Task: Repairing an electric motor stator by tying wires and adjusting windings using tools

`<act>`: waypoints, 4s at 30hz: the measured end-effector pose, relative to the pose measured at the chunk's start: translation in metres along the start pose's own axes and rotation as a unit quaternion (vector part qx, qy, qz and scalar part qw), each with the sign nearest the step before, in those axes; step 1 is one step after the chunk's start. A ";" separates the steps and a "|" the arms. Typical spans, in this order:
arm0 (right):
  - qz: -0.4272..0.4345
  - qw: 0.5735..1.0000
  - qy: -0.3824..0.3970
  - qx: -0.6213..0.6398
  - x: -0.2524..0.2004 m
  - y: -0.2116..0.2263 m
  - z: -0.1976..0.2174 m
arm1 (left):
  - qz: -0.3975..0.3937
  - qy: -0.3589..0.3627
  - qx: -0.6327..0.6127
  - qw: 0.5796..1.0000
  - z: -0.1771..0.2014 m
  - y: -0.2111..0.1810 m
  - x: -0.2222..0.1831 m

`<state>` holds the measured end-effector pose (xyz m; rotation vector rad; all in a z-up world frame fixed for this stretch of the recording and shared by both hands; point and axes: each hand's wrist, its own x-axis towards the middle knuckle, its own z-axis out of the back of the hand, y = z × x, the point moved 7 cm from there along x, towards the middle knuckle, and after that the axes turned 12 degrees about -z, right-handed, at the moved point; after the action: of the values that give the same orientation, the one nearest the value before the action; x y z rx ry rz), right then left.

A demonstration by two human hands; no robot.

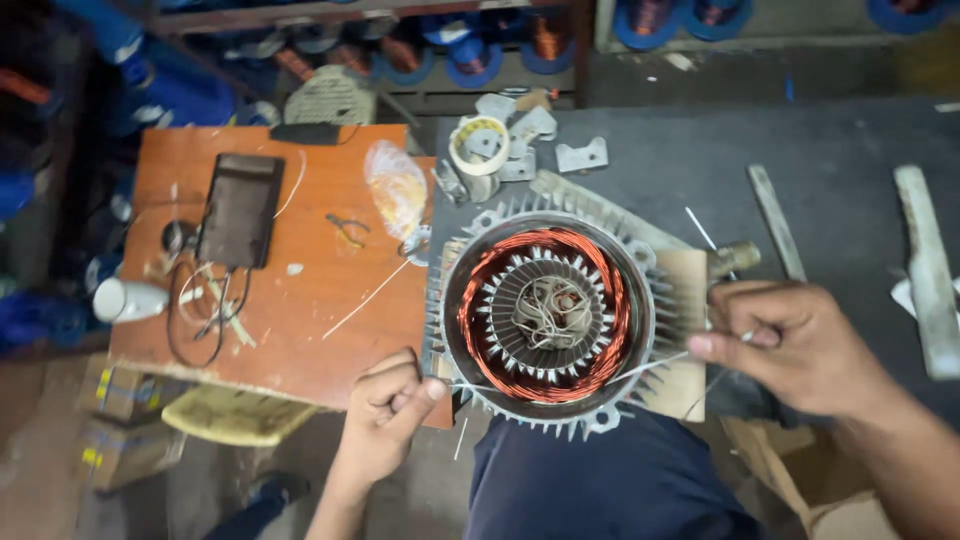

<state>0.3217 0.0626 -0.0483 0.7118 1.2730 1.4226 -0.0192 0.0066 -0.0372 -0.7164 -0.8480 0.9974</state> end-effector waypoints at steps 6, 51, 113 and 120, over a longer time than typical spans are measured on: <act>0.165 0.903 0.172 0.358 -0.013 0.016 -0.021 | 0.110 -0.477 -0.533 0.690 -0.037 0.032 -0.036; 0.169 0.954 0.249 0.012 -0.088 0.120 -0.092 | -0.156 0.217 -0.274 0.924 0.014 -0.086 0.011; -0.064 0.893 -0.106 0.433 -0.106 -0.025 -0.120 | 0.072 0.136 -0.286 0.946 -0.122 -0.050 -0.029; -0.008 0.865 0.008 0.502 -0.108 -0.006 -0.125 | 0.066 0.069 -0.414 0.905 -0.124 -0.046 -0.035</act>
<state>0.2391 -0.0797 -0.0638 1.3551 2.0253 0.6501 0.0965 -0.0583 -0.0694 -1.5684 -1.1115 0.6620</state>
